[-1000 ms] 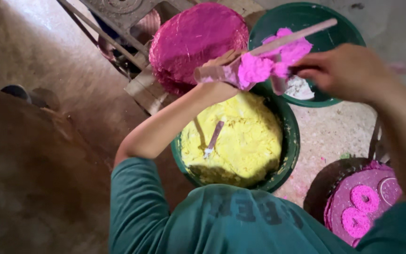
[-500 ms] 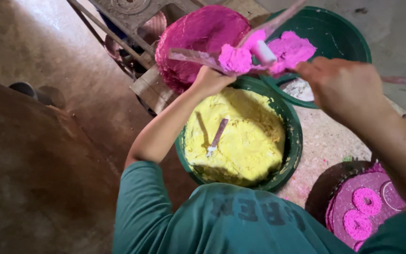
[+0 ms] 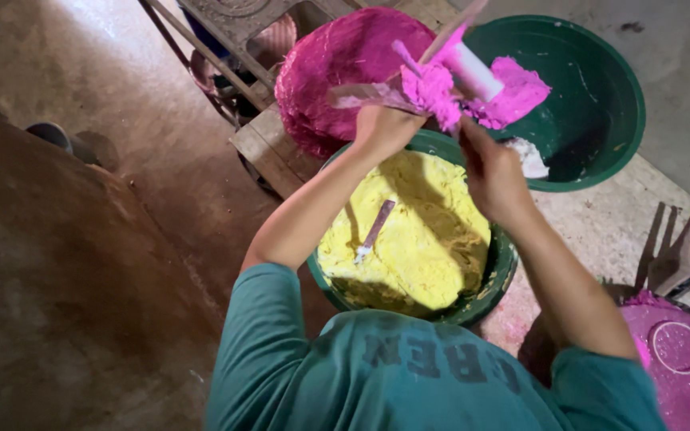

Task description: The person uses a wooden press to scoop pink and yellow dough, then presses it into circular molds on a pink glittery mat. The person repeats this process to create multiple layered dough circles.

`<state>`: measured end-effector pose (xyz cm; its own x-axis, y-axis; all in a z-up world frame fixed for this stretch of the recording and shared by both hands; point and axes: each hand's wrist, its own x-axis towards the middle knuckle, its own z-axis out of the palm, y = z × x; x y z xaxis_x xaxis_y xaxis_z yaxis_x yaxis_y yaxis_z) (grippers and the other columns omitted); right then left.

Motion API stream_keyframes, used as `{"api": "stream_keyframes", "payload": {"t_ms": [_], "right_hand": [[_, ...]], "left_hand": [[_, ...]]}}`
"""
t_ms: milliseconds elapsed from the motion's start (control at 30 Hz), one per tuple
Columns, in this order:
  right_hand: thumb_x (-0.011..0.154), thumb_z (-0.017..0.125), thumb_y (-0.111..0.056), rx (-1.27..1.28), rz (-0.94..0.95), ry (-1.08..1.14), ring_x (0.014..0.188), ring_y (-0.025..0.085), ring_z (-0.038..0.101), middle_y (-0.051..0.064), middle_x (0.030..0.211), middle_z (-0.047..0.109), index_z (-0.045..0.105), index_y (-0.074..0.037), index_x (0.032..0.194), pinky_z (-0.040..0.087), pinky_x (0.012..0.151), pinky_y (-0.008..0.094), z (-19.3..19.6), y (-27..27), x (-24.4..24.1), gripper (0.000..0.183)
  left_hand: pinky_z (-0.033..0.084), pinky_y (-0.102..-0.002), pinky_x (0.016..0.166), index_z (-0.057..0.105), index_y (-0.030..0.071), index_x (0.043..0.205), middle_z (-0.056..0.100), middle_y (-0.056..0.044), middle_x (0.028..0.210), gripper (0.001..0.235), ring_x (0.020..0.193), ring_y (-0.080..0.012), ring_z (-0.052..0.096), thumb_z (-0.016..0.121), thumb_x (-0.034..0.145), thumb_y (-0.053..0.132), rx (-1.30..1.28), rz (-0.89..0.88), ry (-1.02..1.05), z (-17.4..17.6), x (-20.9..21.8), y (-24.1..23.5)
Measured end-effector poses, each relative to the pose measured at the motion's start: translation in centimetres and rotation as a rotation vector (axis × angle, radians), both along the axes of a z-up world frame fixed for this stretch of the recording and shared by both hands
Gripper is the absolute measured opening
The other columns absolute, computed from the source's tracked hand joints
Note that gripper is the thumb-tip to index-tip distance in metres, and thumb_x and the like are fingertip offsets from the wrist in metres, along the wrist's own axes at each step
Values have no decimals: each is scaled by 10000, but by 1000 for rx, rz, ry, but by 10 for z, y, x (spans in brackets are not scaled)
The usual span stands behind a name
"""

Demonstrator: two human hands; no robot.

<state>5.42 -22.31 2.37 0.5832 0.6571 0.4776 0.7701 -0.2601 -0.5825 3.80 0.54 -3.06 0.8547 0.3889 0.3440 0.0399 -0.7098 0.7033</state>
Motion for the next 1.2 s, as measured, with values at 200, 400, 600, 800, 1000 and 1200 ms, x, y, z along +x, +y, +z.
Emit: {"api": "stream_keyframes", "payload": {"t_ms": [200,400,600,800,1000,1200], "right_hand": [[1029,593,-48,-99,3,478,637,136,504,96,741,591,607,-72,1449,463,587,302,-17,-24,-5,421],[1096,544,-82,21,-53,561,675,46,410,-23,767,485,643,-50,1424,371,593,227,2,-46,30,344],[1031,573,-74,18,-77,344,718,94,523,92,831,656,567,-8,1443,496,669,281,-38,-24,4,417],[1013,663,-200,-229,4,191,888,167,693,134,1107,765,722,-100,1264,564,797,351,28,-68,26,277],[945,561,-451,-942,2,-152,881,335,722,88,971,778,774,-334,1189,564,698,487,123,-22,34,344],[846,608,-192,-893,74,-866,687,243,724,73,855,679,629,-87,1060,572,533,384,78,11,-36,239]], "left_hand": [[544,-483,783,722,125,1097,737,-134,1028,318,952,-323,697,696,899,372,213,100,224,-3,6,18],[404,-619,1013,463,79,1480,313,-323,1579,788,1359,-582,334,810,846,393,285,-84,-161,-9,16,8],[467,-582,1093,441,383,1539,182,-121,1598,684,1463,-493,275,683,923,209,1061,94,-89,-7,41,1],[532,-270,534,466,259,1499,393,-157,1714,415,1416,-316,592,609,1115,192,503,101,-192,-21,20,24],[541,-294,516,306,204,1657,519,-193,1534,714,812,-197,724,626,1086,490,417,-95,47,-32,4,2],[514,-300,521,340,192,1583,534,-131,1442,755,725,-186,643,632,961,505,291,-110,70,-13,-26,-13]]}}
